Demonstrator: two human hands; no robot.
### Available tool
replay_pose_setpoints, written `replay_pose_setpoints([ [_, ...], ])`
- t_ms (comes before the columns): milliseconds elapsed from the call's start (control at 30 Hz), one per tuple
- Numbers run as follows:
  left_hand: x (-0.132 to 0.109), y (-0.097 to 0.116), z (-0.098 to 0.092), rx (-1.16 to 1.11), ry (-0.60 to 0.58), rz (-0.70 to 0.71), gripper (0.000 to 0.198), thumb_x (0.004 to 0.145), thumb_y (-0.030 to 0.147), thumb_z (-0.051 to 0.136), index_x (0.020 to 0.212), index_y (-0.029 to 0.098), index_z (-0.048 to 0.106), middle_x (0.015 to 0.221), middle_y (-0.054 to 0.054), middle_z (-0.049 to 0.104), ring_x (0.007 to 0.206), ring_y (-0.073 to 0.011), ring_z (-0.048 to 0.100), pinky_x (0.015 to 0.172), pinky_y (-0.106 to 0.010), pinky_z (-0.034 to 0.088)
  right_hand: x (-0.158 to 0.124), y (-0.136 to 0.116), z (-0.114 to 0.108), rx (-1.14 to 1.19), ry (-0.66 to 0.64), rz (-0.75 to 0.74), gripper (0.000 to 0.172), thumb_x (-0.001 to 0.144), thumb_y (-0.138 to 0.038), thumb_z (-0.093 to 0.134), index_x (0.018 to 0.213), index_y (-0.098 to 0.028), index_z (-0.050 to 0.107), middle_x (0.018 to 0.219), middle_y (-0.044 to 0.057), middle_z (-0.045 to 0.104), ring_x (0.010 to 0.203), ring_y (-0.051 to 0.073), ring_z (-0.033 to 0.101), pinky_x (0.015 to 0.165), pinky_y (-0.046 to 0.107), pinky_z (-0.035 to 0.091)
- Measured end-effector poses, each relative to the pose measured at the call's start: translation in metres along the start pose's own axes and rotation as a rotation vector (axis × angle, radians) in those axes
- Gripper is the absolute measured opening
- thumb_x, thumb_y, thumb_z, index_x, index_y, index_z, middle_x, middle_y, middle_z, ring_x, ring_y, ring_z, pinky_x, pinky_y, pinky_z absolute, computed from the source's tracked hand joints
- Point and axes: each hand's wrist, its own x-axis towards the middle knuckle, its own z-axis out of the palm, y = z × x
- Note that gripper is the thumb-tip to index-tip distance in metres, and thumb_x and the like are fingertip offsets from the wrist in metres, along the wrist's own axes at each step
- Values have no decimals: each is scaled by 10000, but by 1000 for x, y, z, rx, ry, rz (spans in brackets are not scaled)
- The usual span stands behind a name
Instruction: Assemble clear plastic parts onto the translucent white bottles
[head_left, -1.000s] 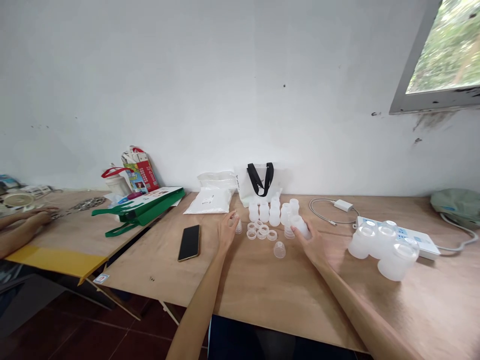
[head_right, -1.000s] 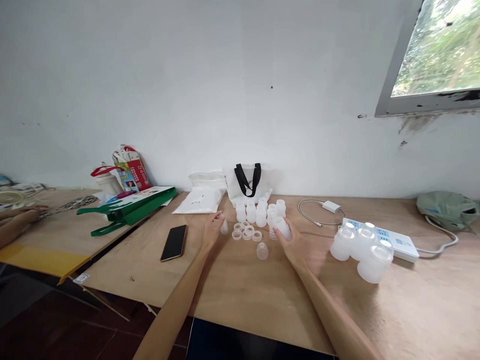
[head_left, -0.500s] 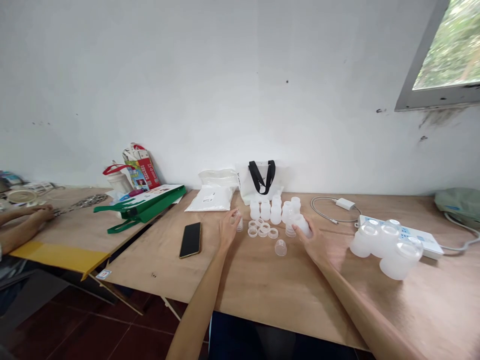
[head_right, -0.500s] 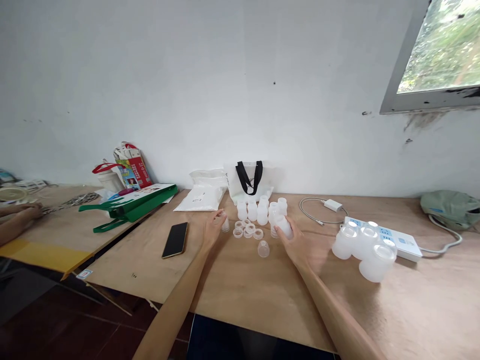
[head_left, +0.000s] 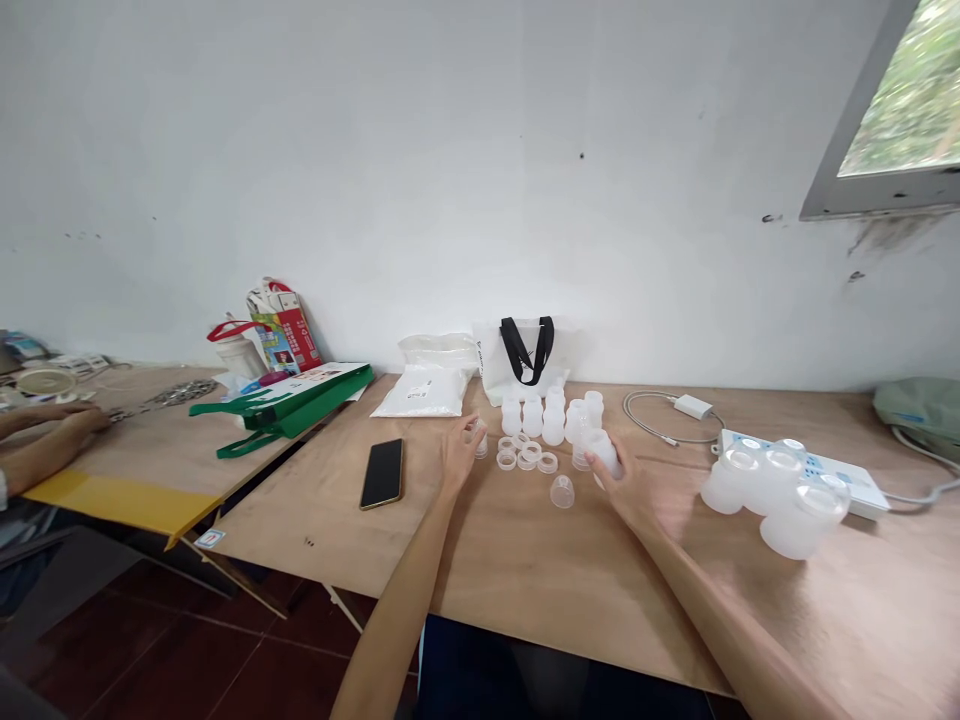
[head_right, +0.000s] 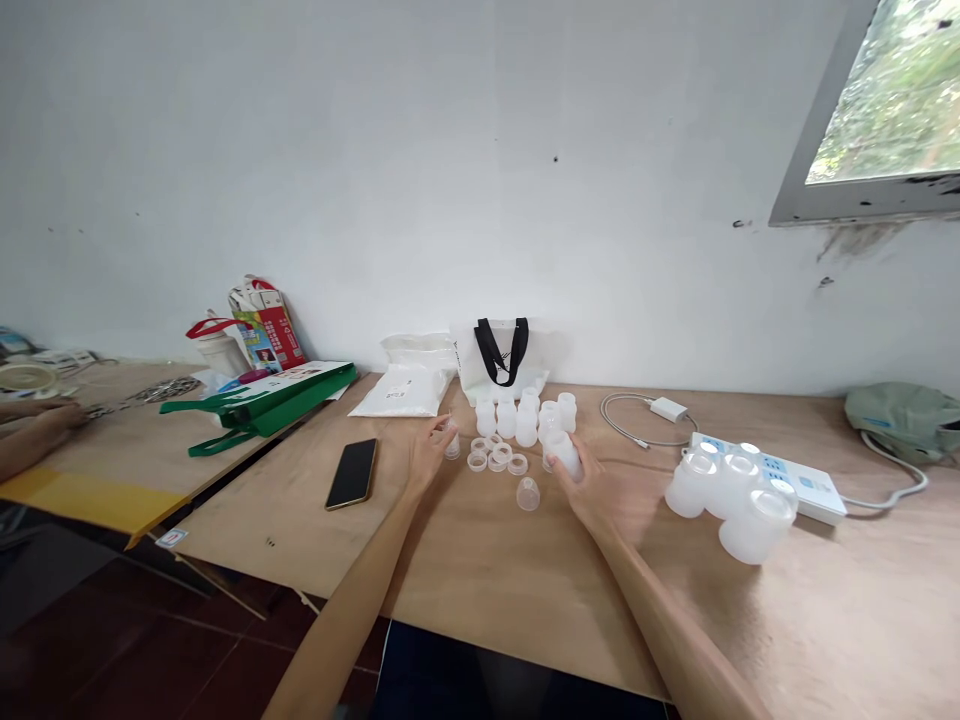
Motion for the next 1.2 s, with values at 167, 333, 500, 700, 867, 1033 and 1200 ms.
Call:
replay_pose_setpoints([
  [167,-3,5,-2,10,17,10,238,898,347,717,1109,243,748,1100,-75,777,1038,-253,707,1002,-407,519,-5,4,3,-21,-151,-103,578,912,-653,577,1324,-250,625,1226,111,763,1082,314,725,891,437,582],
  [333,-5,7,-1,16,28,-3,256,898,298,714,1141,225,746,1108,-83,776,1016,-264,707,983,-414,524,-6,-6,-1,-62,-237,-138,507,942,-579,571,1309,-235,640,1217,124,767,1052,314,735,868,422,586],
  [500,-3,3,0,18,31,-29,276,879,277,721,1151,243,750,1110,-79,777,989,-284,716,948,-418,538,-6,-8,-2,-73,-229,-166,489,949,-561,567,1303,-232,645,1211,105,770,1058,305,737,895,417,585],
  [700,-4,2,-1,-2,33,-38,274,894,335,710,1152,244,733,1127,-69,773,1054,-270,705,1005,-441,536,-5,4,3,-121,-255,-149,472,942,-566,559,1294,-265,648,1234,92,762,1088,303,730,876,413,586],
  [867,-7,6,-3,-36,31,-11,301,901,341,715,1194,272,710,1236,-64,754,1147,-276,695,1070,-470,519,-5,6,3,-114,-281,-144,473,945,-572,561,1307,-274,632,1225,85,764,1095,307,722,912,440,565],
  [1033,-8,8,-3,-48,29,19,318,890,371,743,1187,266,699,1237,-78,755,1145,-295,699,1046,-497,529,-5,4,4,-105,-296,-138,466,935,-573,579,1291,-279,644,1170,75,783,1024,310,741,847,424,576],
  [1200,-9,7,-2,-36,33,12,286,917,392,714,1153,232,706,1187,-102,762,1116,-312,704,1046,-517,516,-5,0,3,-112,-297,-118,479,918,-582,589,1282,-278,655,1111,69,796,970,310,750,796,413,580],
])
